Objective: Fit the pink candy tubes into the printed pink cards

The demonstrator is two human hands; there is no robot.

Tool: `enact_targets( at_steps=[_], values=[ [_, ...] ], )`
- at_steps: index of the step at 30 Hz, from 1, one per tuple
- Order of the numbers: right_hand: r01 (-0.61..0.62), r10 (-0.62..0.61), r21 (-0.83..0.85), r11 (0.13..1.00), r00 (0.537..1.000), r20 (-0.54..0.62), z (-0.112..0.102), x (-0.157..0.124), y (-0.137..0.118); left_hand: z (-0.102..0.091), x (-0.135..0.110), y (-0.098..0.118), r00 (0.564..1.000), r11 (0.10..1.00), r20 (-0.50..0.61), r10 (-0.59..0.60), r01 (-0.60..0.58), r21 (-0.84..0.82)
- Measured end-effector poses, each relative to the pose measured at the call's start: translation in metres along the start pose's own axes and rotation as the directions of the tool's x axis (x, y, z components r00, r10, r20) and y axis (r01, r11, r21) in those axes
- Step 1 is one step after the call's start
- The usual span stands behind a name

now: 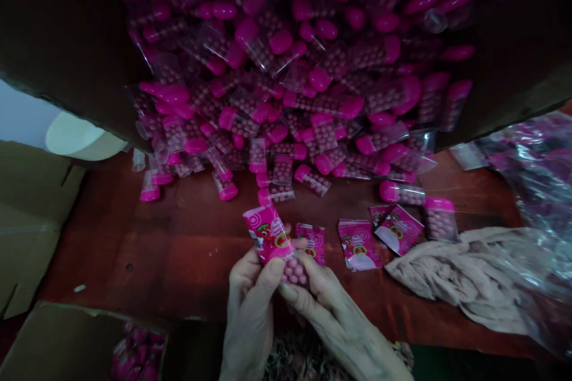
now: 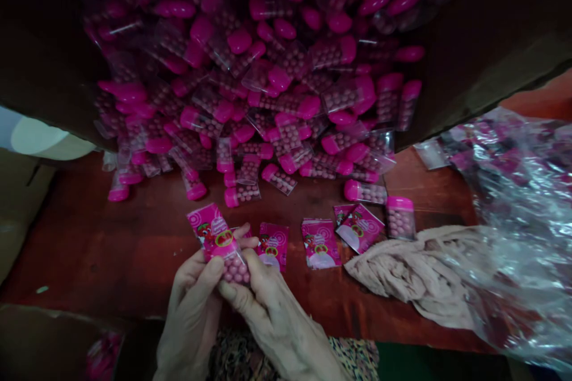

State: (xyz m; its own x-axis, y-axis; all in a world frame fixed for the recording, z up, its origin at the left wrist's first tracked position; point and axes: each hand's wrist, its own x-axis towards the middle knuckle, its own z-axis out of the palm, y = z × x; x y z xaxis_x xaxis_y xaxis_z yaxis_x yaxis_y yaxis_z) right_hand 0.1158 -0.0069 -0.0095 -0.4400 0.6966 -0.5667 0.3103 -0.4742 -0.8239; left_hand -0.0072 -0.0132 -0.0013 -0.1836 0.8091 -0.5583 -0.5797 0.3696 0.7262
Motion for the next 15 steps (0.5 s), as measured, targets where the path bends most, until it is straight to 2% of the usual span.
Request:
enact_targets(
  at_steps=[3,6,9,12,15],
  values=[
    [0.037,-0.038,-0.012,0.999,0.995,-0.095,0.002,-0.002,-0.005,0.002,0.001,0.002,0.999,1.0,0.049,0.02,-0.02,-0.012],
    [0.144,-0.146,-0.028,0.989,0.98,-0.136,0.003,-0.004,-0.015,0.007,0.002,0.003,0.999,0.999,0.004,0.038,-0.038,-0.038],
    [0.232,-0.231,-0.014,0.973,0.957,-0.177,0.002,-0.004,-0.022,0.012,0.002,-0.001,0.998,0.998,-0.057,-0.027,0.024,-0.058],
    [0.276,-0.271,0.006,0.961,0.946,-0.18,0.003,-0.001,-0.024,0.01,0.002,-0.005,0.996,0.996,-0.064,-0.067,0.063,-0.06],
    [0.264,-0.267,-0.042,0.964,0.951,-0.158,0.005,0.004,-0.021,0.002,0.003,-0.006,0.994,0.991,-0.035,-0.1,0.096,-0.096]
  ],
)
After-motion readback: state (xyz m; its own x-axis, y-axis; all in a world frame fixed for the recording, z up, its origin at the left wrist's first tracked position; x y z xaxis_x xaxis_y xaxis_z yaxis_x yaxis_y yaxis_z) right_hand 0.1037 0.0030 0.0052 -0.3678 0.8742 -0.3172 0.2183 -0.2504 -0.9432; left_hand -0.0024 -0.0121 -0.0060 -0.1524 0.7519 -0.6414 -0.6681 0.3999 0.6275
